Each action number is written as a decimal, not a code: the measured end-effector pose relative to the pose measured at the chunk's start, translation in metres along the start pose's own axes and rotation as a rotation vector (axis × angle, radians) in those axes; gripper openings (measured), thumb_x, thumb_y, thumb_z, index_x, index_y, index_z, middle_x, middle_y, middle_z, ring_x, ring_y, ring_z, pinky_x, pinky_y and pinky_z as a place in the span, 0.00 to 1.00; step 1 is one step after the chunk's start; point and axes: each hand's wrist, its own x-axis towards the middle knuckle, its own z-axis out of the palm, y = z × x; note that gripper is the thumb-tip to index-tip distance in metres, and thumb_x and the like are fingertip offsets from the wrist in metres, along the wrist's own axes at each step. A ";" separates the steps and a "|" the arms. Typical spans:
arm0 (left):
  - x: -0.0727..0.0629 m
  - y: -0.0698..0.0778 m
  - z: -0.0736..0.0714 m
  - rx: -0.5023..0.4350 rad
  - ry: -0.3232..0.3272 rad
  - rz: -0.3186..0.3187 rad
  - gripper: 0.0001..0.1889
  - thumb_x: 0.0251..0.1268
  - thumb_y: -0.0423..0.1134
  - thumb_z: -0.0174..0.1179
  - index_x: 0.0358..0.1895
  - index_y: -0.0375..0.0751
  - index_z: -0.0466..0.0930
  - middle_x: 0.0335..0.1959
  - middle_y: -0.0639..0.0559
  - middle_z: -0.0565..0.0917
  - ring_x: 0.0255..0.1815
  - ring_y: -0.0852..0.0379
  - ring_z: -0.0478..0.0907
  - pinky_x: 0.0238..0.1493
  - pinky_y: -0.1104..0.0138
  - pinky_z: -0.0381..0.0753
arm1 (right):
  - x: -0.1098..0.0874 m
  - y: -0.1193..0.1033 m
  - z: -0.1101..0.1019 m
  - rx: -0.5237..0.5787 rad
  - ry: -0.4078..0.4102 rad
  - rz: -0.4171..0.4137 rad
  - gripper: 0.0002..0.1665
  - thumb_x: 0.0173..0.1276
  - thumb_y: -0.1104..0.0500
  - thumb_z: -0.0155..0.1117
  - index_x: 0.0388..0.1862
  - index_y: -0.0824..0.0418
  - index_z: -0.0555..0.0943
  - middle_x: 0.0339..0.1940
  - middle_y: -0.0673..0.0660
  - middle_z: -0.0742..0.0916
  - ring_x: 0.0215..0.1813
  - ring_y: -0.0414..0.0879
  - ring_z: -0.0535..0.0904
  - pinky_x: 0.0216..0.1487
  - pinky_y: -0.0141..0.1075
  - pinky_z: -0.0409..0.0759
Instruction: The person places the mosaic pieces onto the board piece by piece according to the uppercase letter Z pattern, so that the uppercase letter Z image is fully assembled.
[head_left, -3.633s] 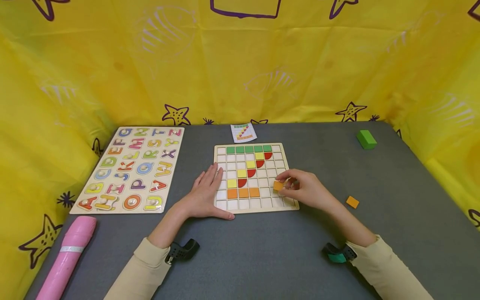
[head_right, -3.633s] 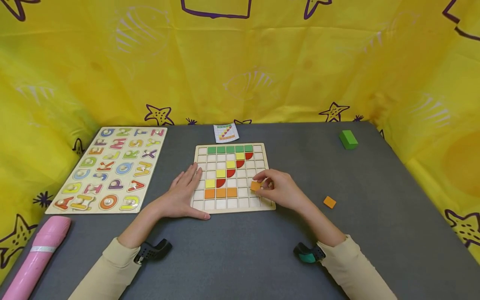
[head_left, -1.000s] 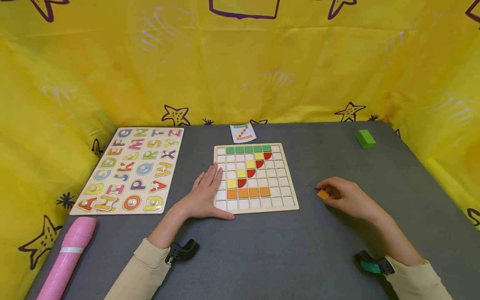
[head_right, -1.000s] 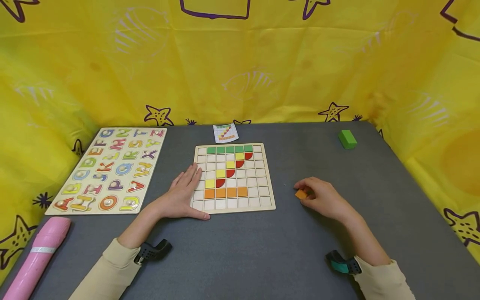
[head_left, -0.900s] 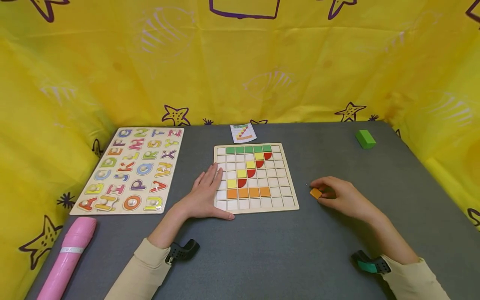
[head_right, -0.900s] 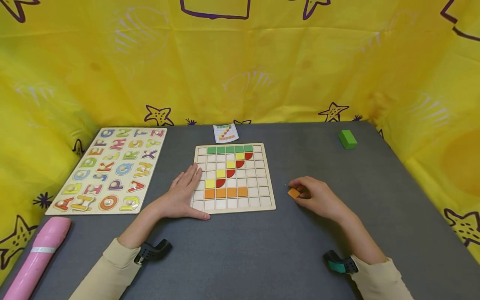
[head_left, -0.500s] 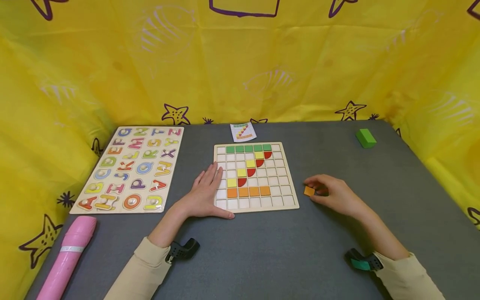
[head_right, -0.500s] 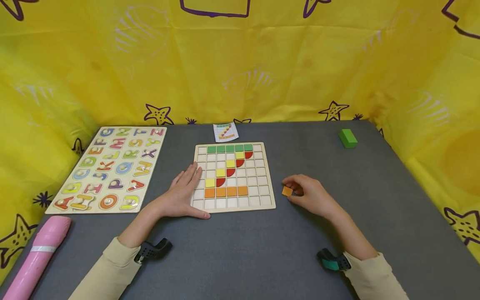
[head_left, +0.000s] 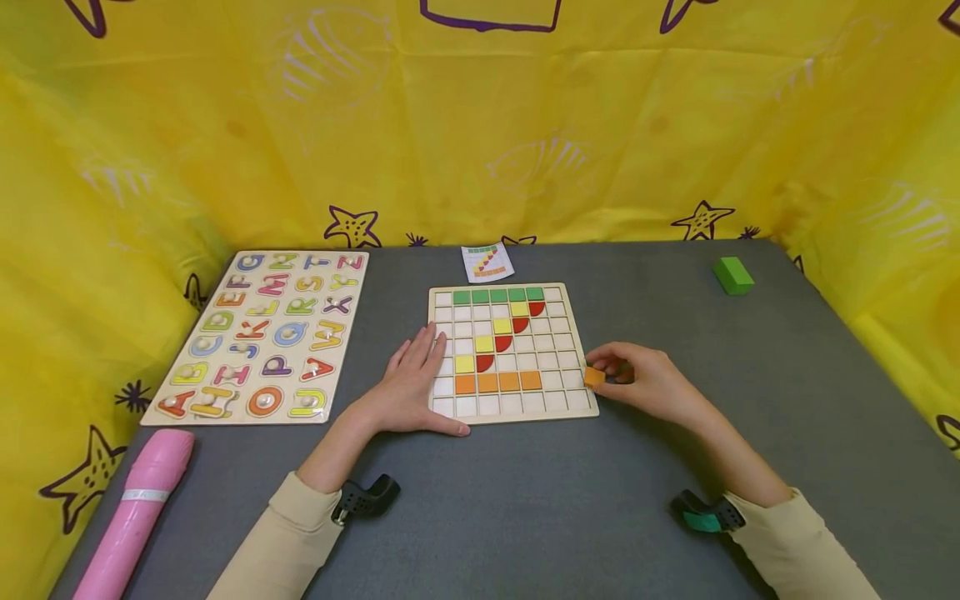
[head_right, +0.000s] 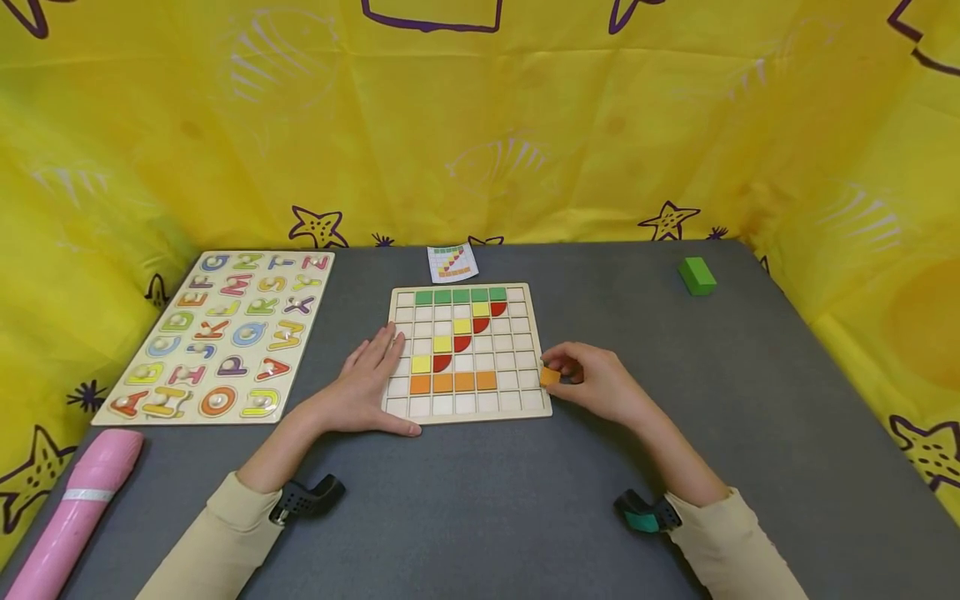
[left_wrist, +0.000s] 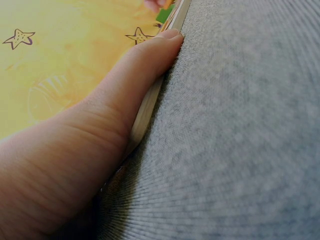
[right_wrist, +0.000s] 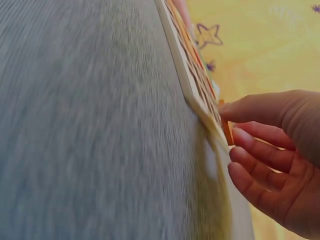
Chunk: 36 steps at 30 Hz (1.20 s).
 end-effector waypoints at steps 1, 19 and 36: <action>0.000 0.000 0.000 0.000 0.000 0.000 0.73 0.38 0.73 0.69 0.77 0.32 0.36 0.79 0.39 0.33 0.79 0.46 0.31 0.73 0.49 0.34 | 0.002 -0.002 0.002 0.009 -0.007 -0.003 0.20 0.58 0.61 0.75 0.50 0.60 0.83 0.39 0.49 0.85 0.40 0.44 0.77 0.40 0.36 0.78; -0.001 0.001 0.001 -0.019 0.006 0.008 0.72 0.38 0.73 0.69 0.78 0.32 0.37 0.79 0.39 0.33 0.79 0.46 0.31 0.73 0.48 0.34 | 0.026 -0.023 0.026 0.036 -0.083 -0.091 0.20 0.57 0.64 0.75 0.49 0.59 0.83 0.39 0.50 0.84 0.39 0.46 0.74 0.39 0.37 0.73; -0.002 0.001 0.003 -0.009 0.009 0.008 0.72 0.38 0.73 0.69 0.78 0.32 0.37 0.79 0.39 0.34 0.79 0.46 0.31 0.73 0.49 0.34 | 0.026 -0.024 0.031 0.112 -0.064 -0.110 0.16 0.59 0.67 0.71 0.47 0.62 0.83 0.40 0.51 0.85 0.39 0.45 0.77 0.43 0.39 0.80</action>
